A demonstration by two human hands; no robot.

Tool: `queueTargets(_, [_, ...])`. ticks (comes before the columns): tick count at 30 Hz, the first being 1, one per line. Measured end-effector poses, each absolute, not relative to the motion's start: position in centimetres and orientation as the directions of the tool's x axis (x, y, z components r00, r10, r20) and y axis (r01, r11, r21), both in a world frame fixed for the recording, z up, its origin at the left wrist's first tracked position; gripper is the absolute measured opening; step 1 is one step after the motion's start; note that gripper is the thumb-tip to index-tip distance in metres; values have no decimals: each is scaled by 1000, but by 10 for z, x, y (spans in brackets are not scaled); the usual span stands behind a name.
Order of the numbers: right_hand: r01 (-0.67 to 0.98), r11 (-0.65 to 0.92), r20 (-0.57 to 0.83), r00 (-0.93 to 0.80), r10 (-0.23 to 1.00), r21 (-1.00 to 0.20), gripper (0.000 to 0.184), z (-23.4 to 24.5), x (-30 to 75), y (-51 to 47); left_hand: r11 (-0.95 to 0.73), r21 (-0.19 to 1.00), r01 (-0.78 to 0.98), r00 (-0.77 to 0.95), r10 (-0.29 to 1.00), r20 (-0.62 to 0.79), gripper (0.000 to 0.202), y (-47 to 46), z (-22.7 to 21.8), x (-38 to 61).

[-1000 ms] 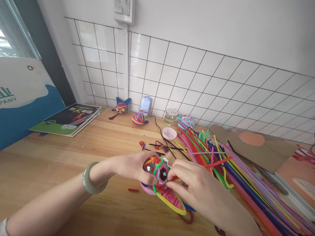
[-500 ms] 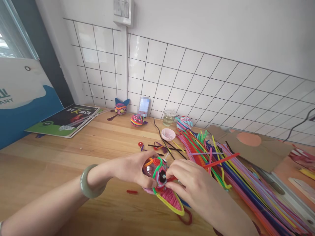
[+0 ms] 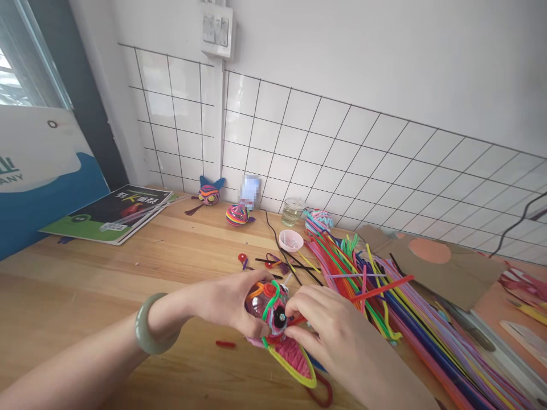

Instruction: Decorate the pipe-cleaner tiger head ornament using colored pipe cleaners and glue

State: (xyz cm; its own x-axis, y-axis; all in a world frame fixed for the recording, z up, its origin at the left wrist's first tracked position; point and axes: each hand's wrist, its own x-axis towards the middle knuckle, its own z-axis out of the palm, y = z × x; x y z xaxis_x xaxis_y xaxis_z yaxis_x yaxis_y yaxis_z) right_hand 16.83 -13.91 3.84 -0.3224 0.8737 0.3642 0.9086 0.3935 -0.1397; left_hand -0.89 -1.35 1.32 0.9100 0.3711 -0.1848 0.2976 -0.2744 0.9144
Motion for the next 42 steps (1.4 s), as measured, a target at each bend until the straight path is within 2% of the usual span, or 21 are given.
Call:
queueTargets(7, [918, 373, 343, -312, 886, -131, 30, 38, 168, -138, -266, 926, 267, 914, 374, -156, 54, -12, 13, -8])
queueTargets(12, [933, 348, 314, -303, 900, -95, 27, 36, 168, -136, -198, 945, 261, 924, 334, -185, 48, -10, 7, -7])
queueTargets(20, [945, 309, 256, -274, 927, -108, 21, 37, 167, -136, -256, 919, 299, 911, 365, -195, 50, -7, 6, -6])
queueTargets(25, [969, 247, 241, -232, 942, -33, 17, 37, 166, -134, -194, 948, 253, 918, 358, -171, 49, 0, -4, -5])
queueTargets(28, [971, 240, 255, -236, 938, 16, 19, 36, 167, -132, -180, 956, 231, 914, 377, -150, 47, 4, -9, -4])
queueTargets(32, [964, 263, 291, -257, 921, 19, 16, 34, 170, -131, -196, 956, 218, 906, 405, -124, 46, 5, -6, -4])
queueTargets(36, [957, 289, 344, -284, 895, 38, 12, 33, 170, -134, -217, 942, 254, 864, 488, -120, 52, 4, 0, -4])
queueTargets(42, [952, 282, 357, -305, 883, 117, 18, 31, 165, -141, -196, 974, 117, 788, 615, 29, 60, 13, -12, -1])
